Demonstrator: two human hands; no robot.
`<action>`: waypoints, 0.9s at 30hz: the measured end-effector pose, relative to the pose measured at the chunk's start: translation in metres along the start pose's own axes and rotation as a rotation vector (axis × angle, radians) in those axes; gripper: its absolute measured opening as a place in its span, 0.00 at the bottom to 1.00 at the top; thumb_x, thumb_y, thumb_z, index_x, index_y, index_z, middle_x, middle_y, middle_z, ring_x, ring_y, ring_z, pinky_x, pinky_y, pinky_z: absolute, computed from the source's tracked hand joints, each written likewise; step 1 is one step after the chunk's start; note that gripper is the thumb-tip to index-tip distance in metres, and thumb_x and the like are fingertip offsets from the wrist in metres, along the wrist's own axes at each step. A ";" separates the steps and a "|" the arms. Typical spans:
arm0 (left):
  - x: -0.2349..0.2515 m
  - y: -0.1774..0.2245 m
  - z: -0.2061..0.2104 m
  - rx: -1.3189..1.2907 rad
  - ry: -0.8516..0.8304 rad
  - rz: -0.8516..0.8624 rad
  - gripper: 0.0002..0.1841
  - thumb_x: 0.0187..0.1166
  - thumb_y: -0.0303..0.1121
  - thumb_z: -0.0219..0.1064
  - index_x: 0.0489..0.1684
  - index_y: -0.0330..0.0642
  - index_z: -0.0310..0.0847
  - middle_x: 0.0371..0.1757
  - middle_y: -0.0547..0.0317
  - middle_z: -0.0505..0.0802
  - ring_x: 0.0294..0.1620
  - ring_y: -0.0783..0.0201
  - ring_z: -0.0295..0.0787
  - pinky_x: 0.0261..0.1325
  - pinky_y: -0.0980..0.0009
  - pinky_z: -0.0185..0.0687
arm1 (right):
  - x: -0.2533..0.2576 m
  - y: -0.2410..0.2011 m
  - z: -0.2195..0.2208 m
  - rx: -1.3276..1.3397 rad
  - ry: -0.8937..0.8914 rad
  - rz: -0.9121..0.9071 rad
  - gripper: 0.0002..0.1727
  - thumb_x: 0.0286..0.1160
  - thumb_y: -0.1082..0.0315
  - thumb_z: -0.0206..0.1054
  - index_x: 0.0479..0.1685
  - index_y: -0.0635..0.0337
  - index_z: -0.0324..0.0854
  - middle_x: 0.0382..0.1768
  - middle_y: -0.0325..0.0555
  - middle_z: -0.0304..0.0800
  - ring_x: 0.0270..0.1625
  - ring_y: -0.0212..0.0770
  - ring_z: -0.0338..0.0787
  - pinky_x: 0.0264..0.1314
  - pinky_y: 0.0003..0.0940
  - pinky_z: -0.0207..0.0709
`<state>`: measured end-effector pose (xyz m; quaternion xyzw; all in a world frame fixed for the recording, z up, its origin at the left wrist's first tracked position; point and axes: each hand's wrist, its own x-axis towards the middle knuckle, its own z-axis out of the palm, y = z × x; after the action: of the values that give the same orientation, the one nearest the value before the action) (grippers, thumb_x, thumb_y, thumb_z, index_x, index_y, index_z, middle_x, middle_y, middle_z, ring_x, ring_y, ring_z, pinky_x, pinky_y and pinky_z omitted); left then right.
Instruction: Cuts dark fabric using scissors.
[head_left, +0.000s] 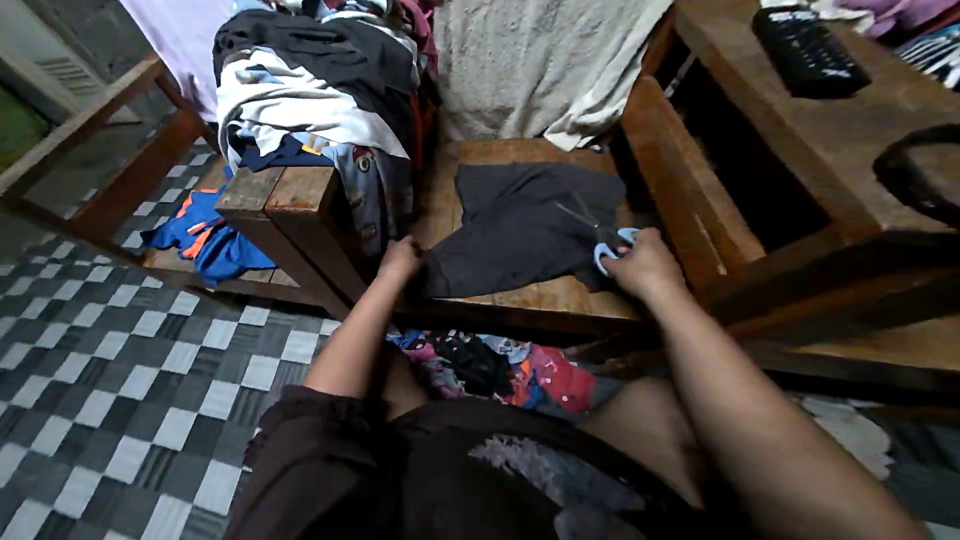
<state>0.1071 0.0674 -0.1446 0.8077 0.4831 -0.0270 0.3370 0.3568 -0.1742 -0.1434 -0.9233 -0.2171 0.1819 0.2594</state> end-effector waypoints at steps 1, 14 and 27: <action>-0.007 0.001 0.003 0.092 0.021 -0.039 0.25 0.79 0.33 0.70 0.76 0.45 0.76 0.79 0.31 0.74 0.74 0.33 0.78 0.71 0.36 0.76 | -0.006 0.002 0.002 -0.007 -0.004 0.027 0.38 0.76 0.65 0.71 0.82 0.72 0.58 0.71 0.74 0.76 0.72 0.69 0.80 0.71 0.67 0.70; 0.027 0.031 0.028 0.084 0.114 0.202 0.18 0.86 0.27 0.57 0.71 0.44 0.82 0.75 0.43 0.83 0.78 0.42 0.77 0.77 0.42 0.73 | -0.021 -0.004 0.057 0.141 -0.063 -0.238 0.37 0.79 0.54 0.71 0.79 0.70 0.62 0.67 0.68 0.80 0.69 0.60 0.84 0.72 0.57 0.74; 0.153 0.088 0.061 0.409 -0.056 0.367 0.28 0.96 0.47 0.40 0.95 0.59 0.52 0.96 0.50 0.51 0.96 0.43 0.37 0.89 0.28 0.29 | -0.019 0.039 0.032 -0.167 -0.129 -0.164 0.39 0.75 0.55 0.75 0.78 0.71 0.65 0.71 0.70 0.79 0.74 0.67 0.79 0.83 0.62 0.61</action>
<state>0.2761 0.1219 -0.2022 0.9319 0.3035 -0.0847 0.1794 0.3383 -0.2012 -0.1866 -0.9073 -0.3223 0.2002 0.1813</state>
